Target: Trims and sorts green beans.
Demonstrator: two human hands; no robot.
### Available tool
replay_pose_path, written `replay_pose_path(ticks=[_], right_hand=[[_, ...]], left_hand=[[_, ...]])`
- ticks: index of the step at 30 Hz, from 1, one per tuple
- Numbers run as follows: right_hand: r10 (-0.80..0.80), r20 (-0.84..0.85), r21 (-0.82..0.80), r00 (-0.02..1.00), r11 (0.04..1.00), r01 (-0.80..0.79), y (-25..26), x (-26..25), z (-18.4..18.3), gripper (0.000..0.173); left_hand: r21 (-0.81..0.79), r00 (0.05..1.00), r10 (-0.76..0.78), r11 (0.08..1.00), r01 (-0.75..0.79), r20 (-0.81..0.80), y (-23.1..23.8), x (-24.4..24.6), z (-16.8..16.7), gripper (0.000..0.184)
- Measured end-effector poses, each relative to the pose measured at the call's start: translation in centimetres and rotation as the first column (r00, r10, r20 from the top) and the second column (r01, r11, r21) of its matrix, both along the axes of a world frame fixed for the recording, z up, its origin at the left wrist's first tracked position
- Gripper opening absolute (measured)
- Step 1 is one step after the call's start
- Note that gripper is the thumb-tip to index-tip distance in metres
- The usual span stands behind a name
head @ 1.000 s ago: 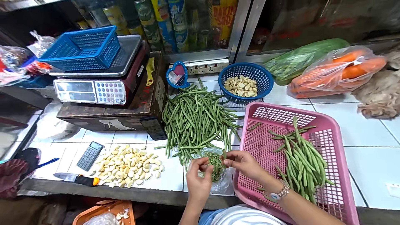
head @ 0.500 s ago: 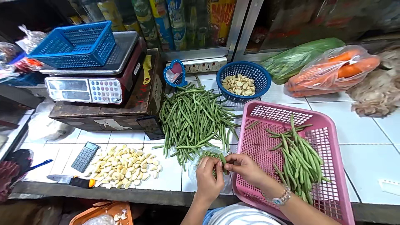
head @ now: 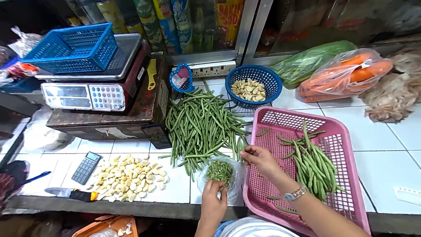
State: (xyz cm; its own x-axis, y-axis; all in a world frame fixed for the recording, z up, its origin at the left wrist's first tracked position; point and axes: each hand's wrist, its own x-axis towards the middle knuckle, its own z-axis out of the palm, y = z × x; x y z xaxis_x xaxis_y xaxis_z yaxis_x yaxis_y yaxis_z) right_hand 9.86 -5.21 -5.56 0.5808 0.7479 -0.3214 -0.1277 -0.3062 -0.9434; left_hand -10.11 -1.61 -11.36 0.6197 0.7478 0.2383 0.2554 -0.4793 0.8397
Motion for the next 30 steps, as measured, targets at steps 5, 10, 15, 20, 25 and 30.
replay_pose_path(ticks=[5, 10, 15, 20, 25, 30], right_hand=[[0.171, 0.200, -0.076, 0.965, 0.984, -0.159, 5.6, 2.1, 1.5, 0.033], [0.333, 0.546, -0.227, 0.769, 0.942, -0.247, 8.0, 7.4, 0.4, 0.036], [0.296, 0.574, -0.518, 0.764, 0.854, 0.058, 4.2, 13.3, -2.7, 0.027], [0.381, 0.518, -0.601, 0.766, 0.799, 0.009, 0.1, 15.7, -8.4, 0.044], [0.366, 0.594, -0.466, 0.716, 0.882, -0.065, -1.0, 17.0, -10.9, 0.019], [0.219, 0.628, -0.350, 0.747, 0.937, 0.020, -1.2, 15.3, -9.5, 0.027]], left_hand=[[-0.063, 0.992, -0.020, 0.998, 0.013, -0.124, 0.6, 0.6, -0.5, 0.015], [-0.109, 0.866, -0.050, 0.994, -0.005, -0.497, 5.3, 0.9, 1.1, 0.041], [-0.094, 0.765, 0.106, 0.973, -0.213, -0.635, 8.9, -0.7, 0.2, 0.048], [-0.194, 0.737, 0.267, 0.859, -0.474, -0.621, 10.1, -1.5, -1.4, 0.062], [-0.335, 0.734, 0.198, 0.792, -0.511, -0.650, 10.6, -1.1, -1.4, 0.069], [-0.264, 0.698, 0.193, 0.831, -0.490, -0.690, 10.3, -0.9, -1.4, 0.063]])
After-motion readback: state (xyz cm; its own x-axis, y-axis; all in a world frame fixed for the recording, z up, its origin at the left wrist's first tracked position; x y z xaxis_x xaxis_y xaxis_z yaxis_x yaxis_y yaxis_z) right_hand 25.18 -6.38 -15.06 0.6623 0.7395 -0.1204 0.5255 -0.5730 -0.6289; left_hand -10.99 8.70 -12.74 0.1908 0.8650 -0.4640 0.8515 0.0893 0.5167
